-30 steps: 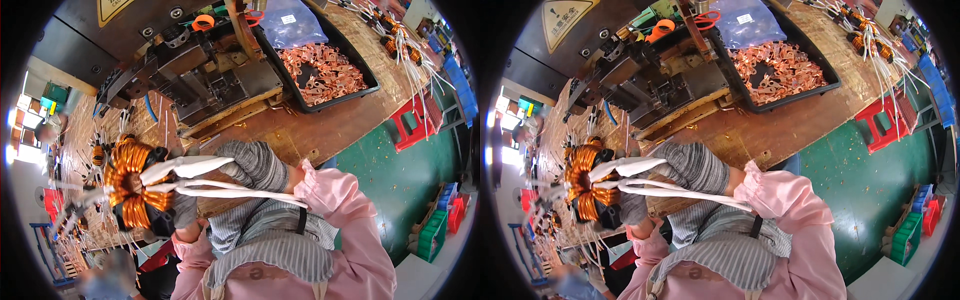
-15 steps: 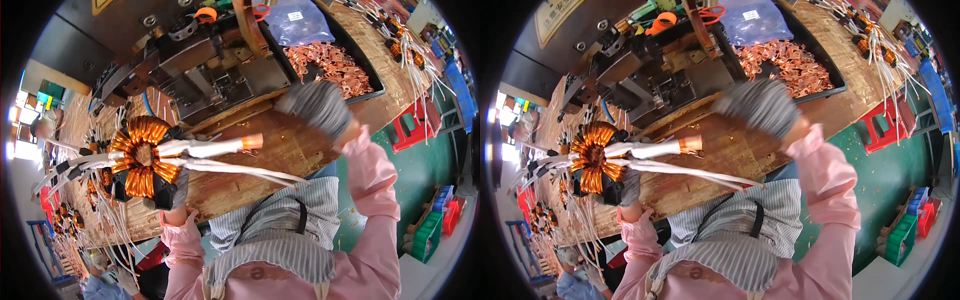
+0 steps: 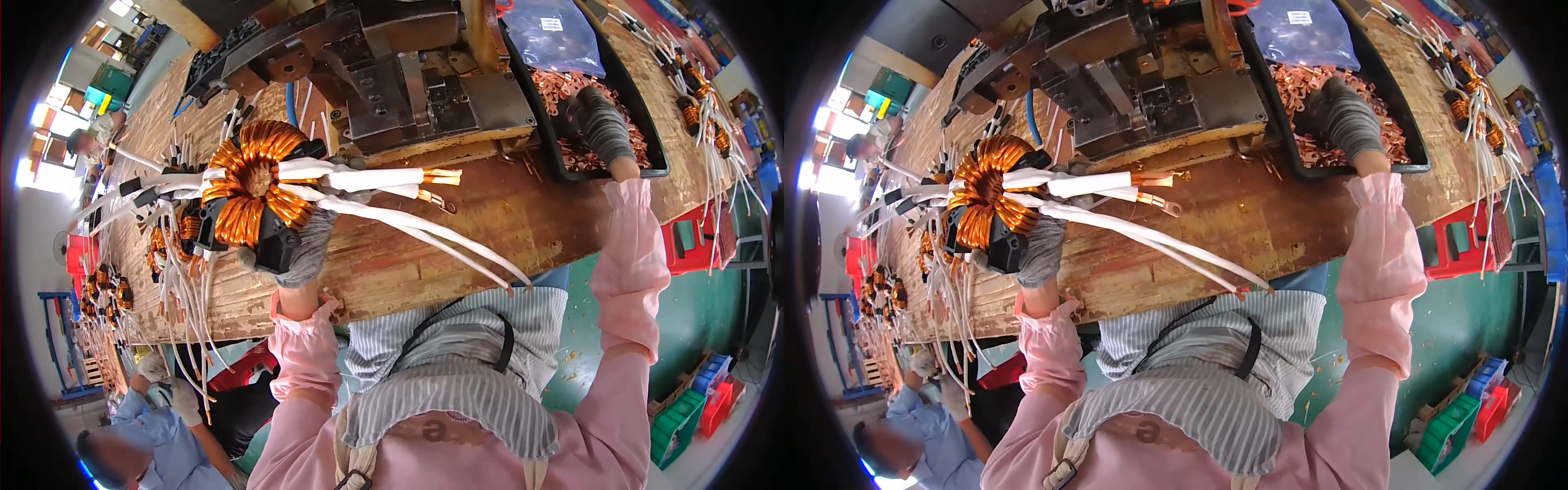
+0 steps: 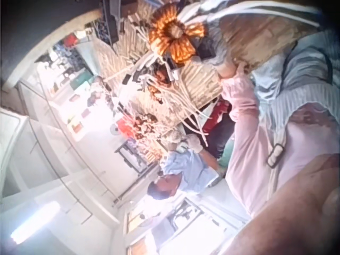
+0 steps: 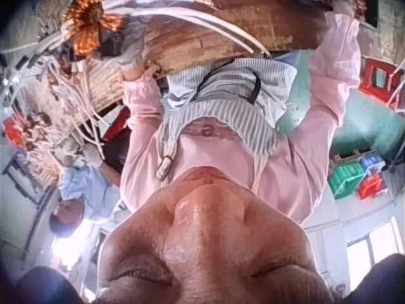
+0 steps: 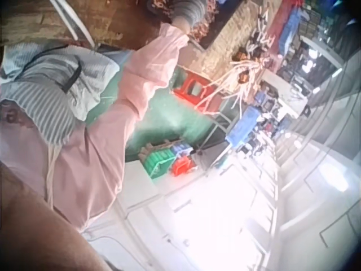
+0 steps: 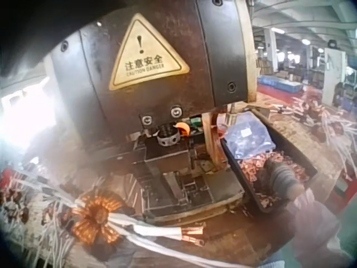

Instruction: The person attaches copper terminals to the ends of white insulated wires on toroidal coils using a press machine. They repeatedly pick up a coil, align a wire end with a terminal, operate the press, and place the finished unit on the table.

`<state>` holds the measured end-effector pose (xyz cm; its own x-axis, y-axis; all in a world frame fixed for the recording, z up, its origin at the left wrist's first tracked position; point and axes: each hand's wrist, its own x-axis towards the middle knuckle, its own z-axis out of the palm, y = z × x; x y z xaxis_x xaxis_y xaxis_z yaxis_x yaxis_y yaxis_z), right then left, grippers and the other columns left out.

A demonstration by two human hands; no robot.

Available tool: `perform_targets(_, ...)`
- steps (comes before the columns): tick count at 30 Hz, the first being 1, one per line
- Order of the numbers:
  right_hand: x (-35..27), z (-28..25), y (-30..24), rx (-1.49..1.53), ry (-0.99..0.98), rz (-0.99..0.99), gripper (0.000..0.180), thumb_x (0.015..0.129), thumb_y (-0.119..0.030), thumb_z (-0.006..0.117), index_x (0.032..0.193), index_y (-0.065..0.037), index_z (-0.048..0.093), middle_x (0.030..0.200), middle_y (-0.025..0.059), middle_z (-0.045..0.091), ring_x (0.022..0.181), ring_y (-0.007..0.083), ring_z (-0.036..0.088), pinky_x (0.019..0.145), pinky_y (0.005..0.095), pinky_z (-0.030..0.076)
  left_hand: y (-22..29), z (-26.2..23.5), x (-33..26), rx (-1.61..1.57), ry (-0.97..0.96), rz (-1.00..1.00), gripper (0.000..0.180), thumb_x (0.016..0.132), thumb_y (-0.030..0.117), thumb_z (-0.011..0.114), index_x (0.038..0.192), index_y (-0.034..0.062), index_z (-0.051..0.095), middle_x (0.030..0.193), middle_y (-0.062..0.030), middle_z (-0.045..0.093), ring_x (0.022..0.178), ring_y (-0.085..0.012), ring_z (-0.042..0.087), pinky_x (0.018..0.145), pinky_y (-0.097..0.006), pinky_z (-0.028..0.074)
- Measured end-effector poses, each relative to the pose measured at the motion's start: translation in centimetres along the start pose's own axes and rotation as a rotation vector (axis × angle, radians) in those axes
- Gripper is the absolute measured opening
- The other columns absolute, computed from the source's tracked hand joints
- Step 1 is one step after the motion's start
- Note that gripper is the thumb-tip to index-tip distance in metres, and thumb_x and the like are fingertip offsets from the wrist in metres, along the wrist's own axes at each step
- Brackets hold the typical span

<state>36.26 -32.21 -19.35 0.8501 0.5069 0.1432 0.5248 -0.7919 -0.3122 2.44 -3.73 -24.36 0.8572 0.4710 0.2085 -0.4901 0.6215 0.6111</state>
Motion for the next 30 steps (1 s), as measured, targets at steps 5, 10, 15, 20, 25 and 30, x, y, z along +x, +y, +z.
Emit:
perform_targets(5, -3.9, -1.5, -4.4, 1.44, 0.094, 0.019, 0.015, 0.085, -0.02, 0.05, 0.088, -0.006, 0.055, 0.067, 0.0042, 0.056, 0.056, 0.0127, 0.053, 0.054, 0.0235, 0.043, 0.4, 0.1, 0.0, -0.09, 0.019, 0.068, 0.097, 0.056, 0.069, 0.055, 0.129, 0.0101, 0.029, 0.127, -0.0122, 0.035, 0.114, -0.0315, 0.035, 0.095, -0.053, 0.029)
perform_targets(10, -9.6, -2.6, -9.7, 1.153, -0.292, -0.25, 0.022, 0.08, -0.023, 0.059, 0.093, -0.005, 0.056, 0.064, -0.0006, 0.051, 0.052, 0.0074, 0.044, 0.05, 0.0204, 0.037, 0.6, 1.6, 0.3, -0.249, 0.029, 0.14, 0.099, 0.055, 0.07, 0.054, 0.129, 0.0106, 0.028, 0.128, -0.0123, 0.034, 0.115, -0.0319, 0.034, 0.095, -0.054, 0.028)
perform_targets(15, -9.7, 0.2, -11.0, 0.848, -0.132, -0.449, 0.03, 0.075, -0.025, 0.065, 0.094, -0.004, 0.057, 0.063, -0.002, 0.05, 0.056, 0.0059, 0.042, 0.052, 0.0225, 0.037, 0.7, 2.2, 0.5, -0.306, 0.027, 0.165, 0.101, 0.054, 0.072, 0.054, 0.129, 0.011, 0.027, 0.128, -0.0124, 0.034, 0.115, -0.0323, 0.033, 0.094, -0.055, 0.028)
perform_targets(20, -10.3, -1.2, -10.7, 1.133, -0.571, -0.201, 0.02, 0.084, -0.018, 0.054, 0.099, -0.004, 0.056, 0.064, -0.0007, 0.052, 0.058, 0.0053, 0.047, 0.053, 0.0194, 0.04, 0.7, 4.3, 0.4, -0.412, 0.057, 0.181, 0.103, 0.052, 0.073, 0.054, 0.13, 0.0115, 0.027, 0.128, -0.0126, 0.033, 0.116, -0.0327, 0.032, 0.094, -0.056, 0.027)
perform_targets(25, -10.2, 1.3, -11.9, 1.258, -0.21, -0.3, 0.018, 0.084, -0.009, 0.052, 0.101, -0.003, 0.055, 0.075, 0.0027, 0.057, 0.062, 0.0076, 0.052, 0.058, 0.0203, 0.045, 0.2, -0.7, 0.6, -0.194, -0.048, 0.147, 0.103, 0.052, 0.074, 0.053, 0.13, 0.0117, 0.026, 0.129, -0.0126, 0.032, 0.117, -0.0329, 0.032, 0.095, -0.057, 0.026)
perform_targets(30, -9.8, 2.0, -12.9, 0.966, 0.099, -0.511, 0.019, 0.081, -0.005, 0.054, 0.1, -0.005, 0.056, 0.085, 0.0071, 0.061, 0.073, 0.0151, 0.06, 0.065, 0.0239, 0.048, 0.2, -5.0, 0.7, -0.229, 0.041, 0.04, 0.103, 0.053, 0.074, 0.052, 0.131, 0.0116, 0.026, 0.13, -0.0132, 0.031, 0.117, -0.0335, 0.031, 0.096, -0.057, 0.023)
